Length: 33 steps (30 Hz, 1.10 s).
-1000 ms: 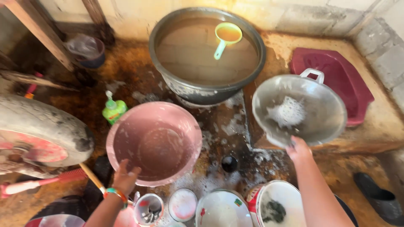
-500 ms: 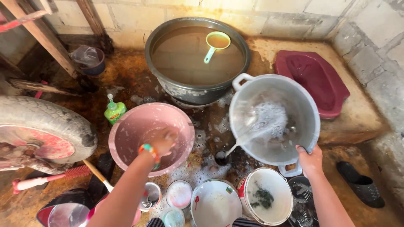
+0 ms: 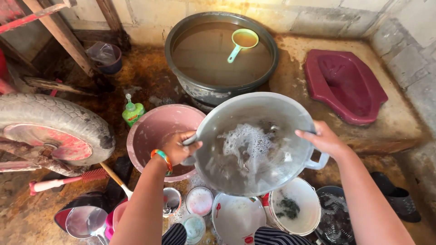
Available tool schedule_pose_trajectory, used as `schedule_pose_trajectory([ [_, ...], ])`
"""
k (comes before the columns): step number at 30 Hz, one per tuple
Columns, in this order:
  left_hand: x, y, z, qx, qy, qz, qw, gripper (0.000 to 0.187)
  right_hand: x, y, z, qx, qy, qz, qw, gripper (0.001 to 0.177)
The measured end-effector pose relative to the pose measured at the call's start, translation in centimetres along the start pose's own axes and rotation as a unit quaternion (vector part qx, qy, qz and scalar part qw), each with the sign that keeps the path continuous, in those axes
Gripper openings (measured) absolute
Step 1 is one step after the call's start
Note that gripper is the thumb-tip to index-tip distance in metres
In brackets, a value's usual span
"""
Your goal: Washing a variety of household dishes and containers by hand on the floor.
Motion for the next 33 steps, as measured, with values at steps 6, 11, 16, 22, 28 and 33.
schedule_pose_trajectory([
  [6,1.0,0.5,-0.7,-0.009,0.021,-0.049,0.999,0.024,4.9,0.8,4.7,-0.270,-0.131,0.258,0.919,0.037],
  [11,2.5,-4.1,1.5,-0.097,-0.151,-0.053,0.982,0.022,-24.0,9.0,7.6,-0.250,-0.039,-0.097,0.963,0.036],
  [16,1.2,-4.7,2.2,-0.135,-0.108,0.017,0.985,0.025,-29.7,23.0,13.3,0.123,0.433,-0.140,0.882,0.039],
  [22,1.4,-3.8,2.2,-0.178,-0.095,0.078,0.976,0.024,-38.0,25.5,6.7,-0.014,0.200,0.065,0.978,0.071],
  [28,2.9,-4.4,2.1,-0.193,-0.063,0.121,0.972,0.026,-38.9,23.7,7.2,0.054,0.180,0.243,0.952,0.057],
  [33,2.0,-4.5,2.7,-0.219,-0.134,0.066,0.964,0.028,-40.2,22.6,7.2,0.038,0.252,0.242,0.936,0.065],
])
Point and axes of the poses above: each hand's wrist, its own z-axis away from the middle knuckle, its own y-axis out of the palm, x = y × z, the point moved 8 cm from there along -z, towards the middle knuckle, and after that the axes turned 5 degrees about x, right-handed, at the moved point
